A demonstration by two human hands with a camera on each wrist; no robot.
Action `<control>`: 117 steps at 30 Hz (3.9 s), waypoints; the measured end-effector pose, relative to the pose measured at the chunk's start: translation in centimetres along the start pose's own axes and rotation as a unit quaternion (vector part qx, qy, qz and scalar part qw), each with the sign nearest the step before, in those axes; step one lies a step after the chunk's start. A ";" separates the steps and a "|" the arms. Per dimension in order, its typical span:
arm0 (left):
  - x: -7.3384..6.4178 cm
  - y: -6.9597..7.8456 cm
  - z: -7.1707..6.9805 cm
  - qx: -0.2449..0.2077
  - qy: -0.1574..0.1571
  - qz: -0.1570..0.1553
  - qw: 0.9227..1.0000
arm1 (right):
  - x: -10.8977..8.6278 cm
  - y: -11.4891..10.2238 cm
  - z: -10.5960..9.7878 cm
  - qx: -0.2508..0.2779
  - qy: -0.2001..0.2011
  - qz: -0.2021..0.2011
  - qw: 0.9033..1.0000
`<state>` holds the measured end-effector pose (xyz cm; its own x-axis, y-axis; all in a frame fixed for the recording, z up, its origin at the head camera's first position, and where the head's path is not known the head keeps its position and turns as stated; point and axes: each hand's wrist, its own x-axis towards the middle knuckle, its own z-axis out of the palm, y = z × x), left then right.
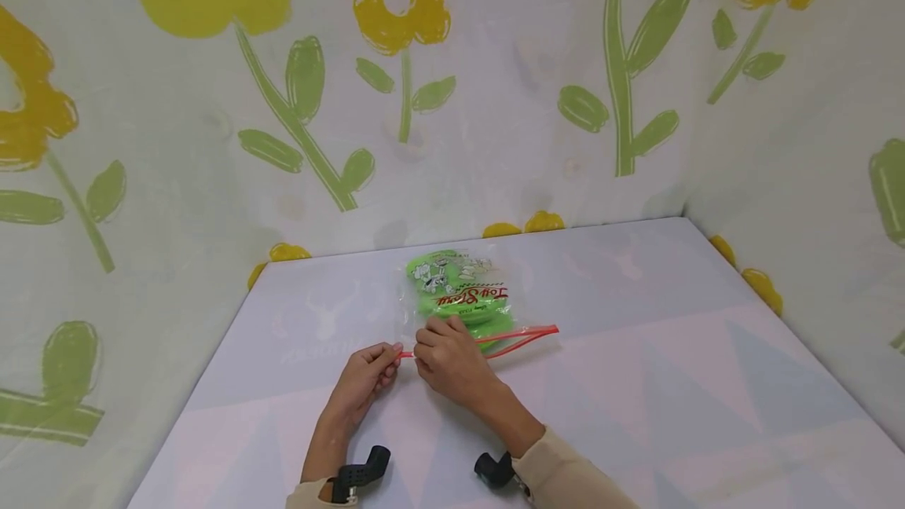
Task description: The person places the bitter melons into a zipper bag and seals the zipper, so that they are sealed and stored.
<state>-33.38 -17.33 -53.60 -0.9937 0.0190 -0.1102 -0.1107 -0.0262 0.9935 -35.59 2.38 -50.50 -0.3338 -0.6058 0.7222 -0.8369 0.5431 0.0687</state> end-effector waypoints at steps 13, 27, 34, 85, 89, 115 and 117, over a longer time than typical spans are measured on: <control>-0.3 -0.1 0.0 0.002 -0.001 -0.010 1.000 | -0.5 0.1 -0.1 0.001 -0.004 0.001 1.000; -0.1 0.0 0.0 -0.005 -0.002 -0.006 1.000 | -0.7 0.4 -0.5 0.007 -0.009 0.014 1.000; -0.1 0.1 -0.1 -0.004 0.001 -0.005 1.000 | -0.9 0.4 -0.8 0.010 -0.024 0.024 0.999; -0.2 0.0 0.0 -0.004 0.006 0.000 1.000 | -1.9 1.7 -2.0 -0.007 -0.032 0.031 0.999; -0.1 -0.1 -0.1 -0.004 0.004 0.001 1.000 | -2.0 1.7 -2.0 -0.008 -0.029 0.031 0.999; 0.2 -0.5 -0.4 -0.009 -0.006 0.006 1.000 | -2.9 2.5 -2.4 0.006 -0.012 0.018 1.000; 0.2 -0.5 -0.3 -0.012 -0.006 0.006 1.000 | -3.0 2.6 -2.5 0.008 -0.003 0.011 1.000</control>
<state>-33.50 -17.65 -54.16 -0.9948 0.0297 -0.0979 -0.0993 -0.0503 0.9938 -35.64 7.07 -50.79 -0.3544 -0.5982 0.7187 -0.8361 0.5468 0.0429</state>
